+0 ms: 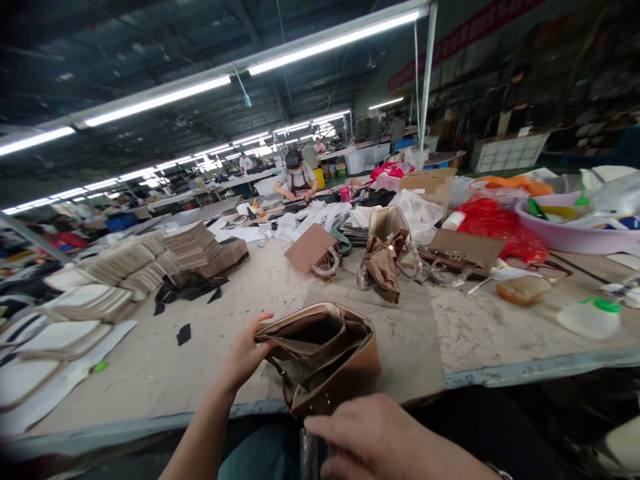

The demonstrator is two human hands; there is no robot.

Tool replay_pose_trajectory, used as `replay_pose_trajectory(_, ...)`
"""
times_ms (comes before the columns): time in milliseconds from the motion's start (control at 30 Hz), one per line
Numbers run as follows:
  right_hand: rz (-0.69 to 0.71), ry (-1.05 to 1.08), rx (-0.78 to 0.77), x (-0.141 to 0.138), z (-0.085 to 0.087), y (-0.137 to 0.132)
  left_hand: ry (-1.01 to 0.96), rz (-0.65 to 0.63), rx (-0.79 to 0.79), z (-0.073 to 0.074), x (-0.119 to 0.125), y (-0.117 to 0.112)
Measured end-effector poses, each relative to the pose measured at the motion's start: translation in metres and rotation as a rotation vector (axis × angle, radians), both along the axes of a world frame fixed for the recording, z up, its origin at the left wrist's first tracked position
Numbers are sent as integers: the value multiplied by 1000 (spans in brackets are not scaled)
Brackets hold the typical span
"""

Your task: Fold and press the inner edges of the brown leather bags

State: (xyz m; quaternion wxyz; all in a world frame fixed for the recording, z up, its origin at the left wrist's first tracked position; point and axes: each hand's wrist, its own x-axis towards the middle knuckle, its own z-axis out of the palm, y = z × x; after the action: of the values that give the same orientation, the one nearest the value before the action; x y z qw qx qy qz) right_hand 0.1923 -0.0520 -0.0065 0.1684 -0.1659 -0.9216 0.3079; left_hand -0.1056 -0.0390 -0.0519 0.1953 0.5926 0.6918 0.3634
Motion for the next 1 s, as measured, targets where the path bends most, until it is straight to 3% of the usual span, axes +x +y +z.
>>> replay_pose_trajectory(133,-197,103,280,-12,20,33,-9,10,4,2,2,2)
replay_pose_trajectory(267,-204,5,451,-38,23,53,-77,-1,17,0,4,4)
replay_pose_trajectory(433,-218,-253,436,-61,18,60,-83,36,29,-3,6,2)
replay_pose_trajectory(600,-272,-415,463,-61,20,73,-62,36,24,-2,5,-1)
replay_pose_trajectory(1000,-442,-328,581,-47,11,97,-146,-130,11,-11,-7,4)
